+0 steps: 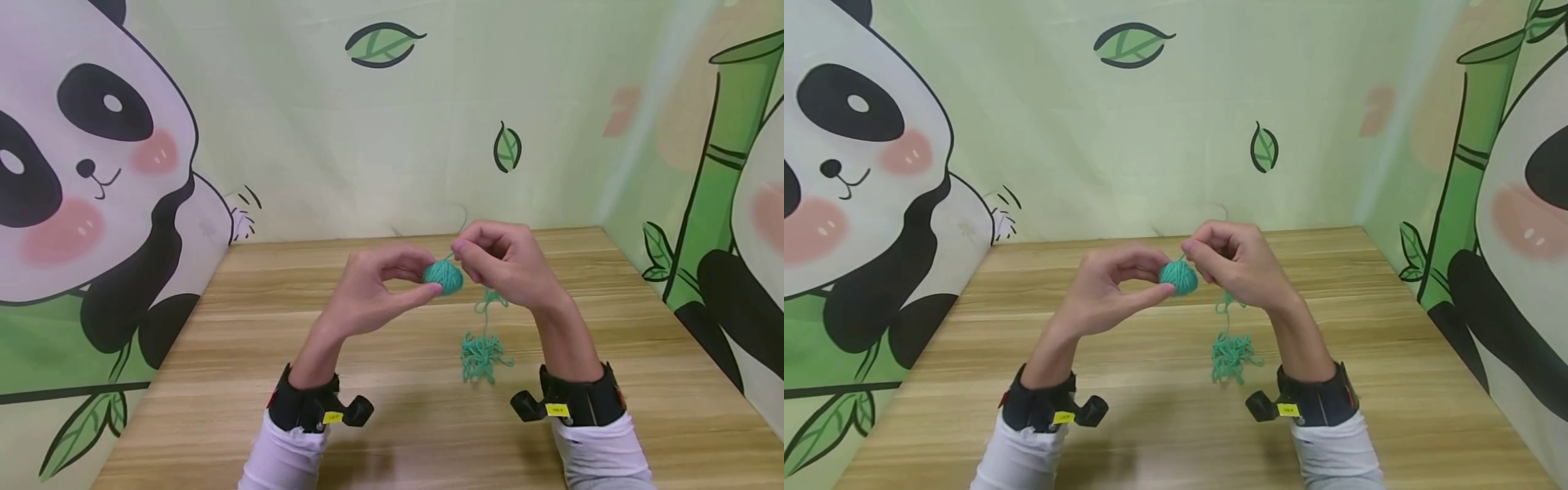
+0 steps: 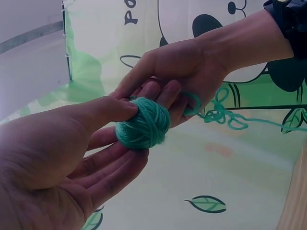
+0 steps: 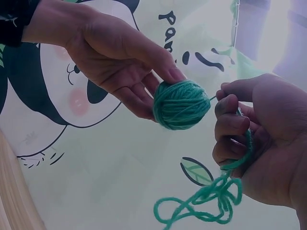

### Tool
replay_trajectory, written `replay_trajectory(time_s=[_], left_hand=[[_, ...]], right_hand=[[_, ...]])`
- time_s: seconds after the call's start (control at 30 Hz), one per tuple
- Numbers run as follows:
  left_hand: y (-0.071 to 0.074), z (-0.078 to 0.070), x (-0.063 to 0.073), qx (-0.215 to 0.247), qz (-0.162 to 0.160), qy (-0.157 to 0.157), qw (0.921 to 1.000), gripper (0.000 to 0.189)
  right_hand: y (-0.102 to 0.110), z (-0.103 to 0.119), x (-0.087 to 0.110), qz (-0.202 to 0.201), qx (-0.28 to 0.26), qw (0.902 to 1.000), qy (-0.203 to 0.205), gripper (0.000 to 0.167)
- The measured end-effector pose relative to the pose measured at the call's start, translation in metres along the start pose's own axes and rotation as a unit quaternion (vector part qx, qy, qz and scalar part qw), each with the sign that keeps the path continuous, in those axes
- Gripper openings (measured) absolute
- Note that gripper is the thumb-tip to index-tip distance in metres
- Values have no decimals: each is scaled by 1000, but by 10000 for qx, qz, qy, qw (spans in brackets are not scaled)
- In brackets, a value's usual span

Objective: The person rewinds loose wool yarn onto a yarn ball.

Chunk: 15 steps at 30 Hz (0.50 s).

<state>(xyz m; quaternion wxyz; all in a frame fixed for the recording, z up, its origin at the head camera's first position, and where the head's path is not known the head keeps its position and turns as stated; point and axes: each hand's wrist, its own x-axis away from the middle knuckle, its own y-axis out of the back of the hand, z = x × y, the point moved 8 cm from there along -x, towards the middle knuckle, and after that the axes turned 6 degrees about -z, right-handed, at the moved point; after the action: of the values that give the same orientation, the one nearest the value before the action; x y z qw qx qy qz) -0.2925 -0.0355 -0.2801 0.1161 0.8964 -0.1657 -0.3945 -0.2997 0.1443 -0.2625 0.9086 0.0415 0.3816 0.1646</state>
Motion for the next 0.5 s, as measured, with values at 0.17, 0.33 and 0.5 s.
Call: replay_trajectory(time_s=[0.17, 0.33, 0.5], left_hand=[[2, 1, 0, -92, -87, 60, 9999, 27], [3, 3, -1, -207, -187, 142, 9995, 26], [4, 5, -1, -278, -252, 293, 9989, 25]], right_hand=[[1, 1, 0, -51, -25, 10000, 62, 24], [1, 2, 0, -67, -52, 9999, 101, 28], [1, 4, 1, -52, -102, 9999, 104, 28]])
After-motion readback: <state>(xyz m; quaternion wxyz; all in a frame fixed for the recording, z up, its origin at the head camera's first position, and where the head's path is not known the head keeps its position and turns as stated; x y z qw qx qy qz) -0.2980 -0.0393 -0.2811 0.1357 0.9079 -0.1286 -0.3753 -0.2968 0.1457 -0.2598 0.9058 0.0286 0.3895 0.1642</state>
